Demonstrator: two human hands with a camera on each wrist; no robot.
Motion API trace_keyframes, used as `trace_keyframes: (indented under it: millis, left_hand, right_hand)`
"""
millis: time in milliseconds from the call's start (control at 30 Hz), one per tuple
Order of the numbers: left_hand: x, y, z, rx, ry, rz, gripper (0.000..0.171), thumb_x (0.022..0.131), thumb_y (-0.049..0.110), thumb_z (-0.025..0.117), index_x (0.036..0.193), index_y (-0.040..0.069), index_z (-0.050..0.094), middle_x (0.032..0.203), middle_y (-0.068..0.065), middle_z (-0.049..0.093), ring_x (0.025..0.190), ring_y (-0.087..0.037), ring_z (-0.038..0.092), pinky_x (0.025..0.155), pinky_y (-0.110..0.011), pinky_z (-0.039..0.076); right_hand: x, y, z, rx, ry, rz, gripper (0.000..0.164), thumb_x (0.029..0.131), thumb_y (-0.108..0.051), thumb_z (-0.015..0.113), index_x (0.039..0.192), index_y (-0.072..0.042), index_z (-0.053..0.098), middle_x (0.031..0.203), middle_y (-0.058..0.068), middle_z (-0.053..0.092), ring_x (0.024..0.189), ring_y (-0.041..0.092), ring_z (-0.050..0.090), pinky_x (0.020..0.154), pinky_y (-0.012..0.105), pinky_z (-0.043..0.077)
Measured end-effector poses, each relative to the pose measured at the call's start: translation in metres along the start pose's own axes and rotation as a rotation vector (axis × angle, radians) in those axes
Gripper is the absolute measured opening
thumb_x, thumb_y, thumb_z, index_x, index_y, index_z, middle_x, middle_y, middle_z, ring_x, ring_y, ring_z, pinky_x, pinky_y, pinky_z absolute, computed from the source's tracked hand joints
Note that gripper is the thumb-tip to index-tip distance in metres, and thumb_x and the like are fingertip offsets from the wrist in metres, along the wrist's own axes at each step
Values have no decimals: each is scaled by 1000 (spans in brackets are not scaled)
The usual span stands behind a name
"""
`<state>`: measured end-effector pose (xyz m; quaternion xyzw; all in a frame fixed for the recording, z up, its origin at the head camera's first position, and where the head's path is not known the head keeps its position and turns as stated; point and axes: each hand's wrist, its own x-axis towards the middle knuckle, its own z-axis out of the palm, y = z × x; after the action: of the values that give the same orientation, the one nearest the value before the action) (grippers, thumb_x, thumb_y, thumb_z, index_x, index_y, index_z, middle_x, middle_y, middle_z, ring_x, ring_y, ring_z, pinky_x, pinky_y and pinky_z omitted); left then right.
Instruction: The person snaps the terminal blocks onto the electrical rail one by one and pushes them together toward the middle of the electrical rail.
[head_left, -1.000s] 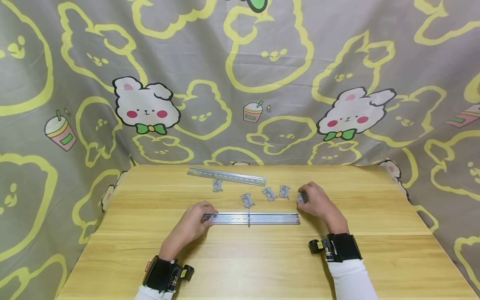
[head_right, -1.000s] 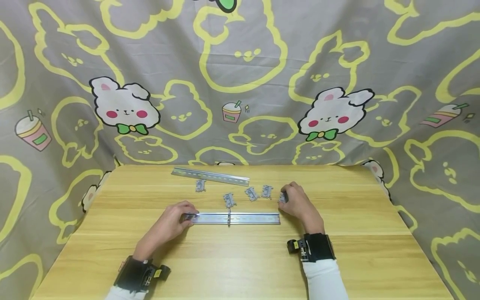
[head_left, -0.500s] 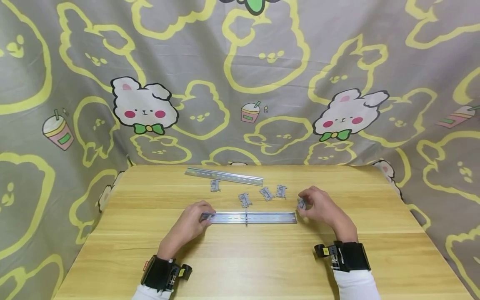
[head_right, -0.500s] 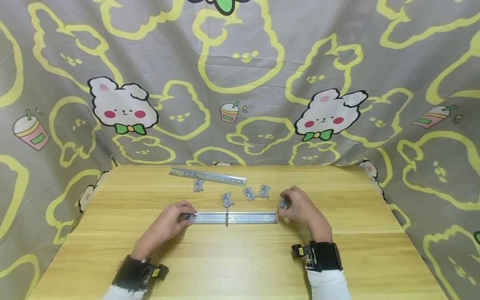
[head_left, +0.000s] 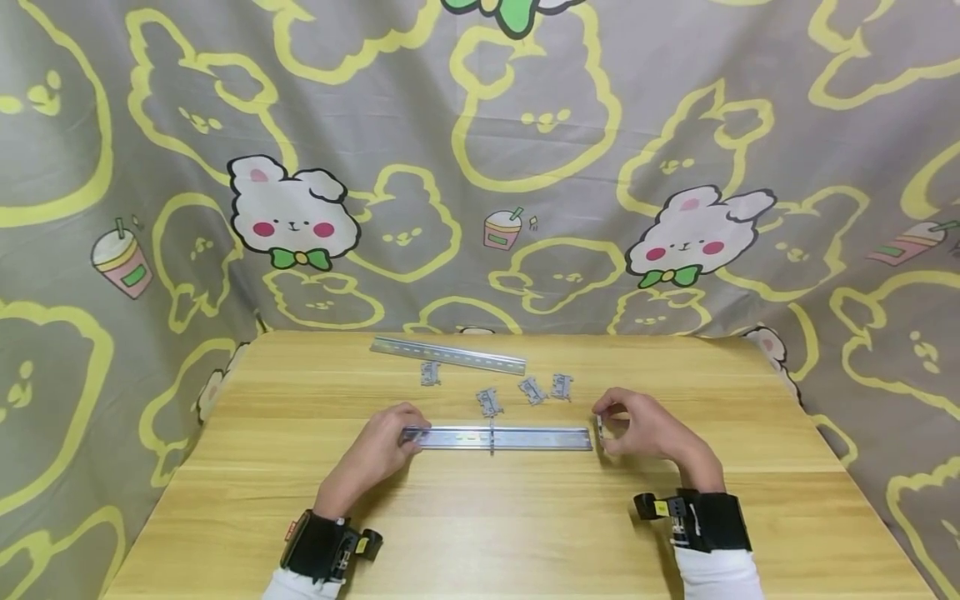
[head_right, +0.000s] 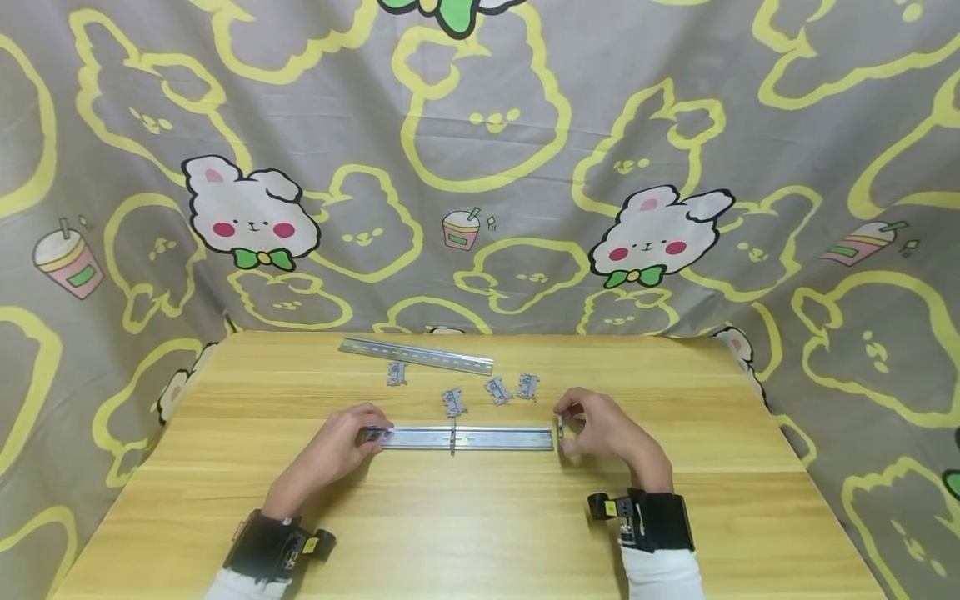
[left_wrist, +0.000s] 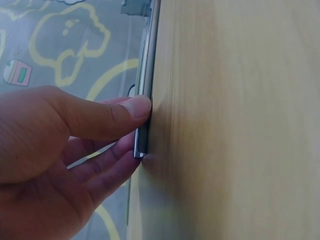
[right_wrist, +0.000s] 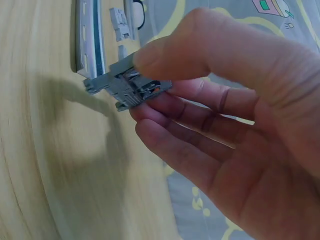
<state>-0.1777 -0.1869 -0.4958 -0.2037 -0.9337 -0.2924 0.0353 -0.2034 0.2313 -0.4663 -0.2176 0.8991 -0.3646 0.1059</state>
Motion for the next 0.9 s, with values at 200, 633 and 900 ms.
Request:
trace_keyframes:
  millis: [200,633,900]
  left_hand:
    - [0,0,-1,4,-1,-6,27,73,-6,79,98,5,77,101,-4,68,92,-23,65,81,-37,59]
    - [1,1,0,8,-5,-18,27,74,-5,79,98,5,77,101,-4,68,93,-23,65,81,-38,59]
    - [0,0,-1,2,-7,-1,27,73,-4,80,99,5,76,100,-5,69,91,-23,65,79,-36,59]
  right_hand:
    - [0,0,-1,25,-26,-19,41,70,3,76,109,1,61,112,15,64,109,34,60,90,47,55]
    - [2,2,1,30,-48,-13,42,69,3,78,107,-1,62,110,13,64,106,32,61,89,45,56]
    - [4,3,4,75,-60,-11,43,69,5,78,109,1,62,111,15,63,108,34,61,91,47,55]
